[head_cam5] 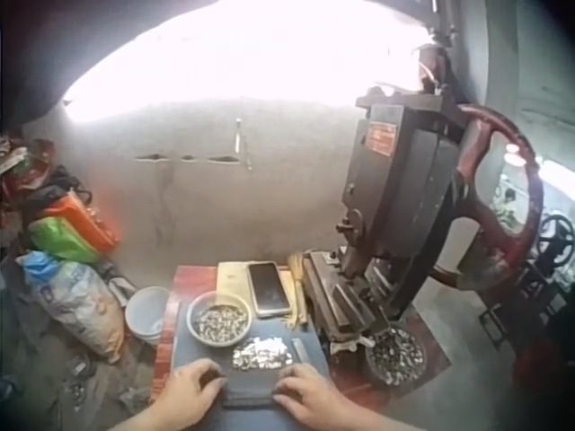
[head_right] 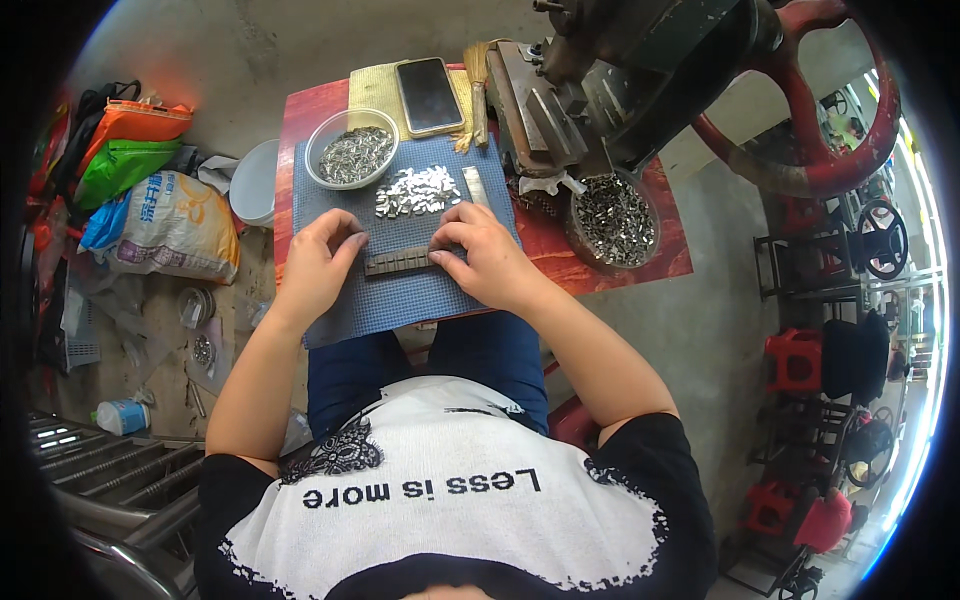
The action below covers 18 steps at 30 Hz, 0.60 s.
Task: Assembling small metal components by placing them into a slotted base and then using a manual press machine.
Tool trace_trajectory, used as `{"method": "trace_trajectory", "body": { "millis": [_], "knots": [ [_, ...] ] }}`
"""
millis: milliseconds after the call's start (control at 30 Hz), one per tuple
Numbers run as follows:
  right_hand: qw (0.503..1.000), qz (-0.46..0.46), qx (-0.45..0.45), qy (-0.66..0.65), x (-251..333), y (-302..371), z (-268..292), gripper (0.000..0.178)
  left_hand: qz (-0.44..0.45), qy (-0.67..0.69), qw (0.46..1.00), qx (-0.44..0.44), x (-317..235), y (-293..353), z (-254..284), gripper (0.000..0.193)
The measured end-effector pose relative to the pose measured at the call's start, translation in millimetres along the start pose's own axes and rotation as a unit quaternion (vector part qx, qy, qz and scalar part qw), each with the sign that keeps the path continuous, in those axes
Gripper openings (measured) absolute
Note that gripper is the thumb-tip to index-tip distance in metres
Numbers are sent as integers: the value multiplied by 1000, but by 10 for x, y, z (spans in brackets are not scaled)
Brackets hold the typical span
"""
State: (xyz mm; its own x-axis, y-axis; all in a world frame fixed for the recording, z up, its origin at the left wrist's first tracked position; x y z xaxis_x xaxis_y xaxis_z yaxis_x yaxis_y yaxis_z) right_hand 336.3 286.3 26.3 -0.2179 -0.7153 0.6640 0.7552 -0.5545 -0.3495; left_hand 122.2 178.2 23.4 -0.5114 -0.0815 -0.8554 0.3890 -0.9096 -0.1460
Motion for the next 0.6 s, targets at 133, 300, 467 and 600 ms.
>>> {"method": "trace_trajectory", "body": {
  "millis": [133,300,467,600],
  "knots": [
    [1000,-21,12,-14,3,-19,29,11,76,119,989,46,66,17,9,10],
    [988,-150,-11,-44,-91,-166,25,9,78,127,987,56,76,43,6,10],
    [978,-9,-86,188,-172,-383,-148,24,29,33,996,77,-31,64,-61,13],
    [982,-11,-49,184,-133,-471,-325,26,-45,-32,995,81,-105,104,-70,12]
  ]
}}
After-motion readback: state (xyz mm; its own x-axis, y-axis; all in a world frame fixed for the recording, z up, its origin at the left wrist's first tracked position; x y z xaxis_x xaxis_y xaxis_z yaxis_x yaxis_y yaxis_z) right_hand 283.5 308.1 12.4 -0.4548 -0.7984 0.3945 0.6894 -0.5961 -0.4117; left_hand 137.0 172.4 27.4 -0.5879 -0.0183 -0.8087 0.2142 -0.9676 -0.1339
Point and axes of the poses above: each hand's wrist, its own y-axis away from the middle knuckle, its own z-axis out of the back of the hand, x = y × z, the point moved 2 cm from there along -y, towards the middle knuckle, and after that the axes turned 4 degrees about -x, right-handed, at the moved point
